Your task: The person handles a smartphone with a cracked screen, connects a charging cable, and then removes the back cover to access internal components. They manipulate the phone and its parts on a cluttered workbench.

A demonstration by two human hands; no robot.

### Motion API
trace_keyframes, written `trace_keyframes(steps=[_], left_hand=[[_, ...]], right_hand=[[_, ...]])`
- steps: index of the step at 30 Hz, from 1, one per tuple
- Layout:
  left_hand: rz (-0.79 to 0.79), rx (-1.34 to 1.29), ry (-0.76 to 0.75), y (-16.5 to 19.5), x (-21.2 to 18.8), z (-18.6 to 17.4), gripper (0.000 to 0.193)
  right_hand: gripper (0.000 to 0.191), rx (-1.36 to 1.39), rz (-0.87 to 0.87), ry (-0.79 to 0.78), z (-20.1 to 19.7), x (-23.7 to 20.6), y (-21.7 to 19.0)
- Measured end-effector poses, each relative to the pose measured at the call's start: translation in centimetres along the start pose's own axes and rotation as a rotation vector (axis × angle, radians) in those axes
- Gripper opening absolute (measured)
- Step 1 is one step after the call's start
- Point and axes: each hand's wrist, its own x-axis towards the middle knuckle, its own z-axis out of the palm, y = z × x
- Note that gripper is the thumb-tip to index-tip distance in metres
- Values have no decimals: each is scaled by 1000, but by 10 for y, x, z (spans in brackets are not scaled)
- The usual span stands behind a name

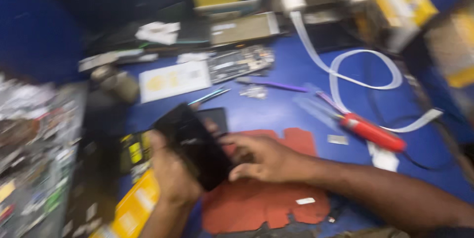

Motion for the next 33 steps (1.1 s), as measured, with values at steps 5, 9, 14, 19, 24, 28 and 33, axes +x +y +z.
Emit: trace_keyframes(steps=[5,9,14,19,24,28,33], left_hand=[[91,182,11,11,-3,-1,88],[70,147,33,13,-5,-2,90],[81,247,54,12,-5,-5,102],[2,248,22,16,-2,-10,111],[0,394,55,14,-3,-9,119],[22,344,43,8,-4,-4,109],[29,173,-12,2,-10,4,94]], right_hand=[[49,-377,-33,103,-44,-2,-44],[32,-454,-234,646,-122,-56,-84],[7,-308,-233,1125,-158,-146,-88],[7,-635,209,1275,-166,-199,-65],[11,-797,436,858,-127,-226,-50],[28,-704,26,216,-59,-206,-33],[23,-858,92,146,-23,-189,-13]])
